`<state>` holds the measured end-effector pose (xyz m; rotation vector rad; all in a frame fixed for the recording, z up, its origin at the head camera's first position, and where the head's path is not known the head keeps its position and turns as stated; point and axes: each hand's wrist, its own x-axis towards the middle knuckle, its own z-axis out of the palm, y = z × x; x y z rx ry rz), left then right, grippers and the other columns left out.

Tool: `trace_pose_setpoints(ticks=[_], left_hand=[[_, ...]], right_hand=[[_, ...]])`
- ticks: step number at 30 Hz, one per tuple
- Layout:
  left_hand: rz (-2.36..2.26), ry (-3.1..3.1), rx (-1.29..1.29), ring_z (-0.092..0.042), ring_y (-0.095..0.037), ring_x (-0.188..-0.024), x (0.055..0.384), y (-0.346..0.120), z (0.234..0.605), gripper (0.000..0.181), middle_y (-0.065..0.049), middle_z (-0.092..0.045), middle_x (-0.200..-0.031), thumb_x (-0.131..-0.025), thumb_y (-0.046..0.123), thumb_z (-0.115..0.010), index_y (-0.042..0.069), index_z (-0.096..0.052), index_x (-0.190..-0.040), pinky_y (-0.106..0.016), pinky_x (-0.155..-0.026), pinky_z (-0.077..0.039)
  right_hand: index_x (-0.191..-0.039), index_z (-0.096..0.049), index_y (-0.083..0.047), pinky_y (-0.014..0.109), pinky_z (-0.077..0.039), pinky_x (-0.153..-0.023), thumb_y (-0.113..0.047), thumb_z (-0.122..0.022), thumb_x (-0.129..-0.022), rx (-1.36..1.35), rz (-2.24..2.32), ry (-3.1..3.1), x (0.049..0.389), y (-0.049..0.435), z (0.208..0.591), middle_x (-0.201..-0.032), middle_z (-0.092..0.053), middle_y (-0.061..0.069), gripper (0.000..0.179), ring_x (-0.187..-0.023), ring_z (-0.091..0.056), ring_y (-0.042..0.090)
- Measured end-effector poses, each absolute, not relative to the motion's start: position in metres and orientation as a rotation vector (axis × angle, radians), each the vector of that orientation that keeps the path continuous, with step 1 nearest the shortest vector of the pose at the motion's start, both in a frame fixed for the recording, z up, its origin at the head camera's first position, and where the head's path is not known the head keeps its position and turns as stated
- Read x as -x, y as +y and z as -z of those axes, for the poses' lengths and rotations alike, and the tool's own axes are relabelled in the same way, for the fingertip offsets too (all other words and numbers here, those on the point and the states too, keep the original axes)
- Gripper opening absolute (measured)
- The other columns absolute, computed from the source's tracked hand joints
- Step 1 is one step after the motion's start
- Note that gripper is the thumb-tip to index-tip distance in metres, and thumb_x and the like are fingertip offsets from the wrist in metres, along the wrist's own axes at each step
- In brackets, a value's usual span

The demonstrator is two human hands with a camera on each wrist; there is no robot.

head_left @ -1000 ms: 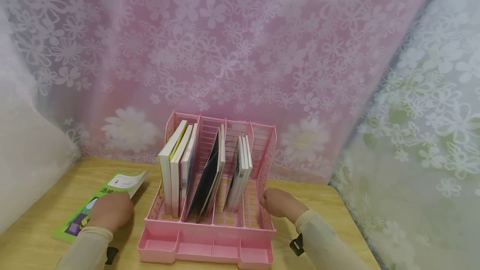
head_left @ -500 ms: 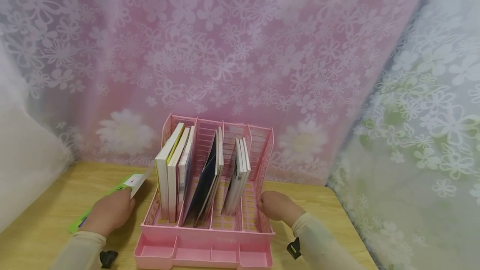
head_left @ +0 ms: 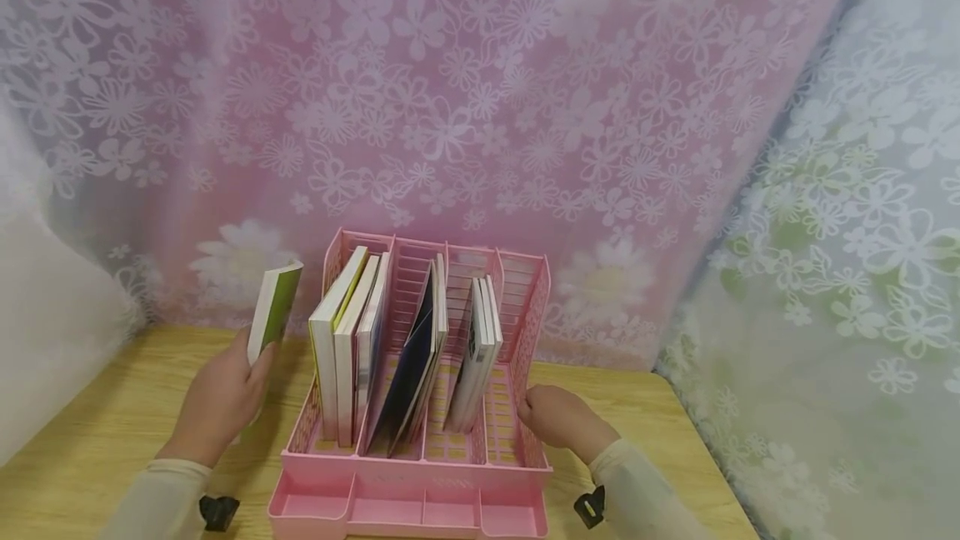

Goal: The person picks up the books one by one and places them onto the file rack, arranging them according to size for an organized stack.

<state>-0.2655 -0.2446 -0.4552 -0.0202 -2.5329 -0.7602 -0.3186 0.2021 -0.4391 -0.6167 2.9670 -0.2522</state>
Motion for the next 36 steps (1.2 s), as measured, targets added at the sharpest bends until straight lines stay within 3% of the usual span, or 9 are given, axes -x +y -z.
trace_pose_setpoints(ticks=[6, 10, 14, 19, 26, 30, 33, 36], left_hand=[[0.799, -2.429, 0.015, -0.066, -0.053, -0.091, 0.272, -0.244, 0.471, 0.04, -0.032, -0.065, -0.105, -0.109, 0.023, -0.049, -0.012, -0.053, -0.128, -0.068, -0.073, -0.048], [0.912, -2.445, -0.016, -0.061, -0.051, -0.103, 0.278, -0.247, 0.474, 0.051, -0.032, -0.057, -0.124, -0.103, 0.019, -0.057, -0.009, -0.045, -0.144, -0.069, -0.08, -0.047], [0.991, -2.462, -0.058, -0.056, -0.047, -0.107, 0.28, -0.25, 0.475, 0.063, -0.03, -0.049, -0.134, -0.096, 0.016, -0.061, -0.005, -0.039, -0.151, -0.068, -0.082, -0.046], [0.944, -2.535, -0.048, -0.06, -0.055, -0.108, 0.278, -0.251, 0.483, 0.039, -0.031, -0.059, -0.123, -0.102, 0.021, -0.055, -0.005, -0.054, -0.131, -0.069, -0.082, -0.046], [0.833, -2.621, -0.027, -0.062, -0.057, -0.109, 0.28, -0.244, 0.489, 0.03, -0.029, -0.068, -0.115, -0.108, 0.031, -0.048, 0.006, -0.064, -0.11, -0.069, -0.079, -0.048], [0.825, -2.62, -0.048, -0.063, -0.057, -0.108, 0.282, -0.242, 0.49, 0.036, -0.028, -0.068, -0.116, -0.109, 0.038, -0.046, 0.007, -0.064, -0.109, -0.069, -0.077, -0.049], [0.862, -2.612, -0.097, -0.061, -0.058, -0.11, 0.281, -0.243, 0.491, 0.044, -0.03, -0.067, -0.121, -0.109, 0.045, -0.044, 0.006, -0.064, -0.117, -0.069, -0.078, -0.048], [0.918, -2.6, -0.154, -0.062, -0.058, -0.108, 0.279, -0.244, 0.491, 0.048, -0.03, -0.068, -0.117, -0.108, 0.049, -0.043, 0.006, -0.065, -0.111, -0.066, -0.075, -0.048]], right_hand=[[-0.068, -0.05, -0.012, 0.042, -0.044, -0.069, -0.011, -0.051, -0.101, 0.648, 0.368, 2.987, 0.317, 0.206, 0.443, -0.068, -0.049, 0.001, 0.034, -0.066, -0.044, 0.018], [-0.069, -0.05, -0.012, 0.042, -0.044, -0.071, -0.012, -0.051, -0.103, 0.656, 0.397, 2.993, 0.318, 0.203, 0.443, -0.068, -0.048, 0.001, 0.034, -0.066, -0.045, 0.018], [-0.071, -0.052, -0.012, 0.042, -0.044, -0.07, -0.012, -0.05, -0.103, 0.67, 0.431, 2.973, 0.319, 0.203, 0.443, -0.07, -0.05, 0.001, 0.032, -0.067, -0.045, 0.019], [-0.072, -0.05, -0.011, 0.039, -0.04, -0.066, -0.014, -0.046, -0.105, 0.606, 0.592, 2.895, 0.319, 0.211, 0.449, -0.068, -0.045, 0.0, 0.033, -0.064, -0.042, 0.016], [-0.071, -0.046, -0.012, 0.035, -0.037, -0.064, -0.014, -0.042, -0.107, 0.6, 0.751, 2.827, 0.319, 0.219, 0.454, -0.067, -0.041, -0.001, 0.036, -0.061, -0.039, 0.015], [-0.069, -0.043, -0.013, 0.034, -0.037, -0.063, -0.014, -0.041, -0.107, 0.57, 0.807, 2.823, 0.318, 0.219, 0.458, -0.064, -0.039, -0.001, 0.038, -0.059, -0.037, 0.015], [-0.069, -0.042, -0.013, 0.034, -0.036, -0.061, -0.015, -0.04, -0.108, 0.524, 0.853, 2.818, 0.317, 0.218, 0.46, -0.063, -0.038, -0.001, 0.039, -0.058, -0.035, 0.015], [-0.07, -0.041, -0.013, 0.033, -0.035, -0.06, -0.016, -0.039, -0.108, 0.496, 0.891, 2.818, 0.315, 0.218, 0.462, -0.064, -0.039, -0.001, 0.039, -0.058, -0.033, 0.015]])
